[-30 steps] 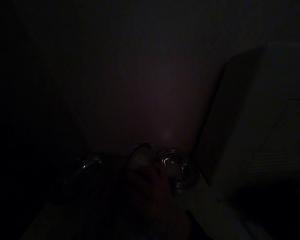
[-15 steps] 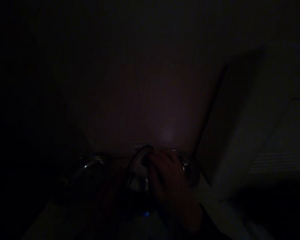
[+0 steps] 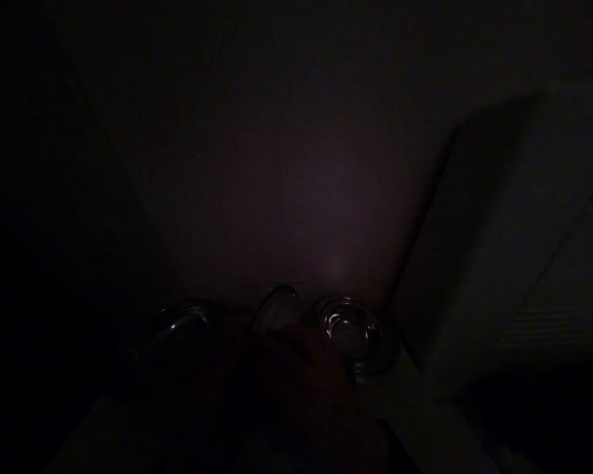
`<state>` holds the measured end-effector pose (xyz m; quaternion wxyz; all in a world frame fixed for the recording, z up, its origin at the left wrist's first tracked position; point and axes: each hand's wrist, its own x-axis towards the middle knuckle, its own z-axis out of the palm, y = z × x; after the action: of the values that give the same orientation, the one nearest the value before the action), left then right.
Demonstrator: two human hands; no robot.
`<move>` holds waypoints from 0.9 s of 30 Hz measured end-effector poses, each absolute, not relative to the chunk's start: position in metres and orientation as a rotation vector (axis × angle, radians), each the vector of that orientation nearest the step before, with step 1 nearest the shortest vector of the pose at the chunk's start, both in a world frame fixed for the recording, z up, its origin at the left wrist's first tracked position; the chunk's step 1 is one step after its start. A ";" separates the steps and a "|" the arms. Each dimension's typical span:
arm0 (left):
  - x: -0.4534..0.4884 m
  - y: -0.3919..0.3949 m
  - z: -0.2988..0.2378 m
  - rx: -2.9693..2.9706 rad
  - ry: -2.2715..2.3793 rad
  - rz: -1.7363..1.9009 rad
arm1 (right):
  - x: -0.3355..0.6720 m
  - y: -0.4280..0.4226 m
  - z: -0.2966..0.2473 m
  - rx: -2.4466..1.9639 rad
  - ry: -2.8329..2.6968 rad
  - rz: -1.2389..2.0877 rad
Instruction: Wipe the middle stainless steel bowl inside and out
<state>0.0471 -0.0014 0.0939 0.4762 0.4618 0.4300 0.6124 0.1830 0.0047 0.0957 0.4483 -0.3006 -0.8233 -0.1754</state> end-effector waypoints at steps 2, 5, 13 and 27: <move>0.047 -0.002 0.094 1.128 1.062 1.505 | 0.183 0.006 0.094 -0.737 -2.041 -0.436; 0.048 -0.004 0.091 1.135 1.066 1.515 | 0.190 0.012 0.098 -0.805 -1.995 -0.441; 0.046 -0.003 0.089 1.136 1.077 1.572 | 0.181 0.002 0.096 -0.810 -1.992 -0.407; 0.044 -0.004 0.088 1.081 1.053 1.576 | 0.184 0.009 0.102 -0.801 -1.943 -0.477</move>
<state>0.0438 -0.0043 0.0879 0.4616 0.4396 0.4280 0.6406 0.1845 0.0092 0.1018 0.4735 -0.3274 -0.7941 -0.1950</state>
